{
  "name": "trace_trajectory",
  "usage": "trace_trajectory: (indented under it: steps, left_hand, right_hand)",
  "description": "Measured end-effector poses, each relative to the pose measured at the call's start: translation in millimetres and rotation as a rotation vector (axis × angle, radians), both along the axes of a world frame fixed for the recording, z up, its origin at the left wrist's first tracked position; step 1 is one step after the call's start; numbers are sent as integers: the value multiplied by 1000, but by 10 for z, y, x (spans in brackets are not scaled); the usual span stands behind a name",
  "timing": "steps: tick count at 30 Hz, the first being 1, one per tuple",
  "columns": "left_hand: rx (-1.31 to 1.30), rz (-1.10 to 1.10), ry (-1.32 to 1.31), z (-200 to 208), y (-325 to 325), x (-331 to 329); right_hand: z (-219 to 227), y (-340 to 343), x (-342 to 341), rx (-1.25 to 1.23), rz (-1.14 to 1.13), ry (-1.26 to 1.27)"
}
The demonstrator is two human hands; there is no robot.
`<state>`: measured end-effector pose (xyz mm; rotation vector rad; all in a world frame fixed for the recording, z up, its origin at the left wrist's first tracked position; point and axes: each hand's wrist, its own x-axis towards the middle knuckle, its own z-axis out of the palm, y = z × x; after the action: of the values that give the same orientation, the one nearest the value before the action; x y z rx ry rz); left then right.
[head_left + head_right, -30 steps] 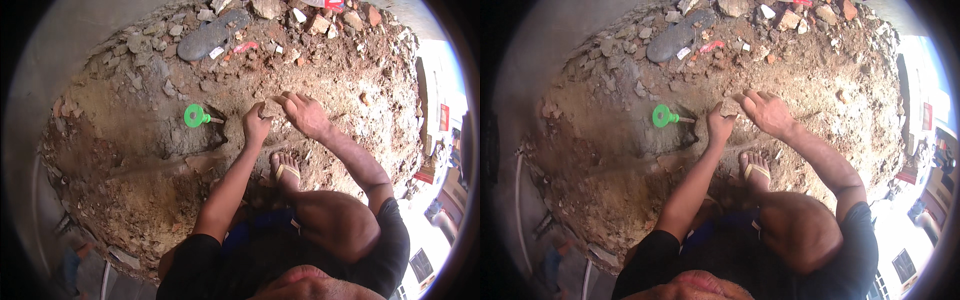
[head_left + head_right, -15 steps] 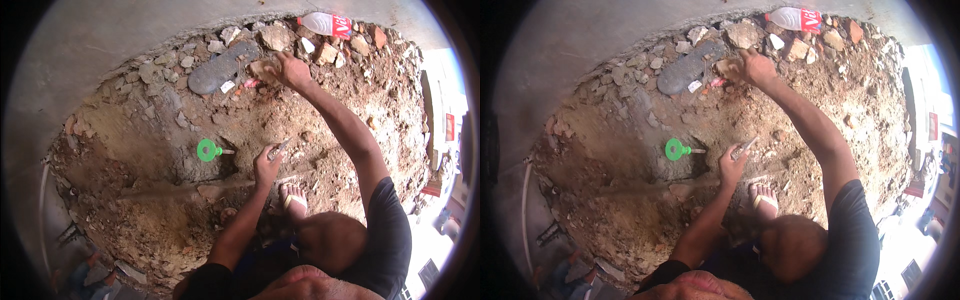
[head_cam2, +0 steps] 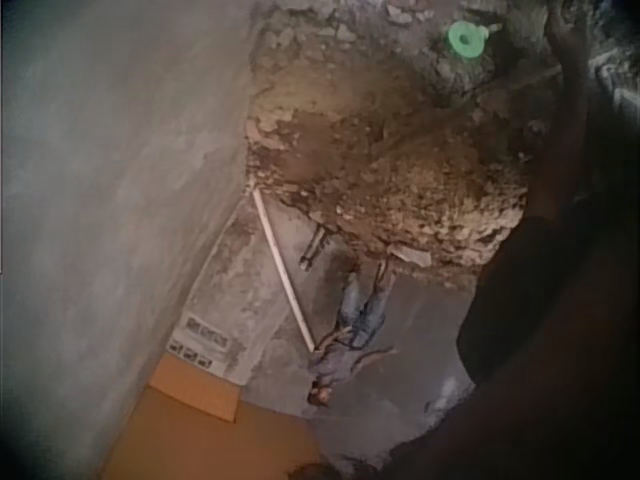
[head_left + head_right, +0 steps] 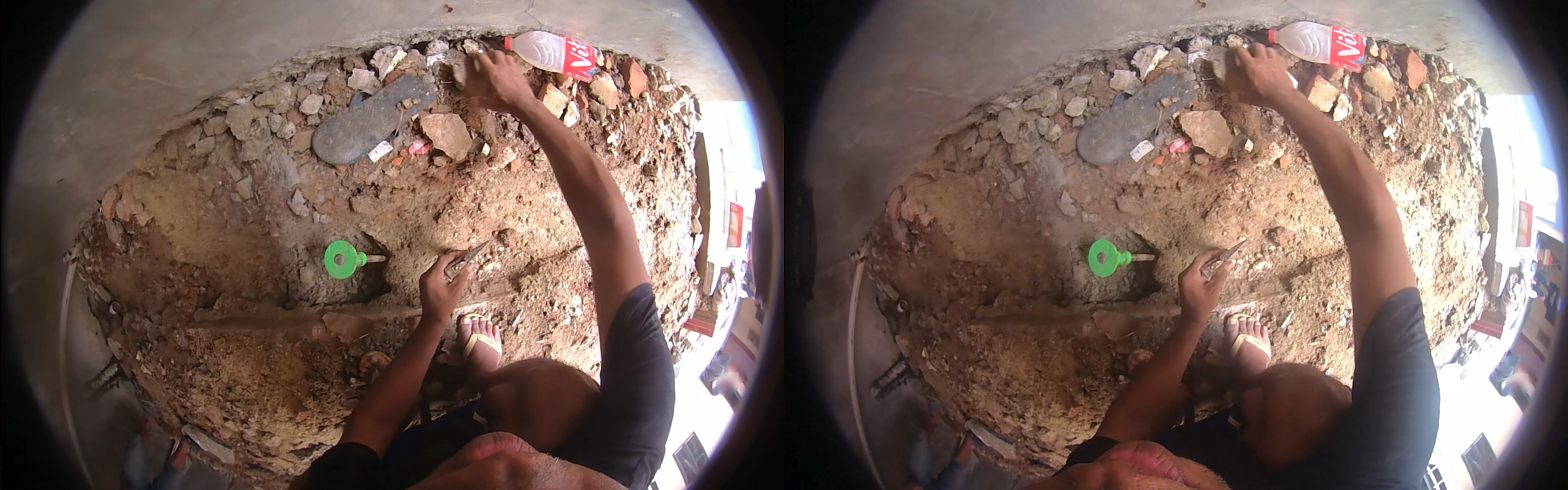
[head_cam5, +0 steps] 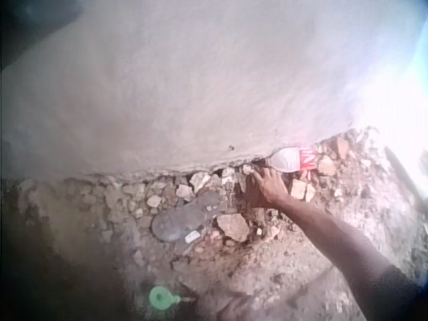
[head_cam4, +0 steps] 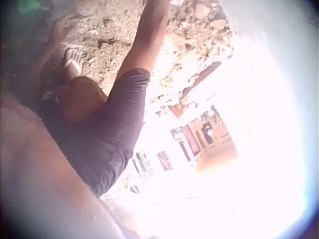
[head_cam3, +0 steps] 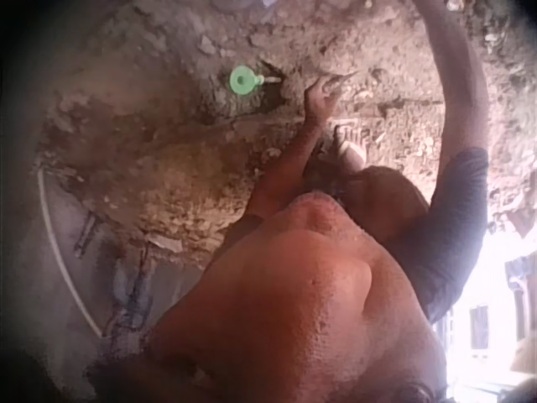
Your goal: The person uses a hammer and a chisel to chip away dirt and stone from a wall cavity, then uses a small piece of wood and a chisel to shape the area.
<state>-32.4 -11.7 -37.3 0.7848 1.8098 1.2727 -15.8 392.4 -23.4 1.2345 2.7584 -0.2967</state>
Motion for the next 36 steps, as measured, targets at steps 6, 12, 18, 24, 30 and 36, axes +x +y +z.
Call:
trace_trajectory:
  steps: [6, 12, 18, 24, 30, 36]
  left_hand:
    - [-54, 14, -74, -40, 35, 18]
    - [-33, 0, -71, 30, 57, 39]
    - [-27, -11, -51, -8, -6, 44]
    - [-40, -34, -39, 47, -40, 52]
    - [-27, -24, -60, 9, -100, 70]
    - [-10, -35, -42, 22, -70, 64]
  right_hand:
    - [-67, -25, 131, 314, -152, -119]
    - [-315, 421, -93, 293, -131, 160]
    - [-446, 489, -579, -108, -692, 464]
    - [-593, 532, -753, -163, -805, 509]
    - [-642, 537, -845, -121, -886, 484]
    - [-750, 566, -742, -5, -816, 536]
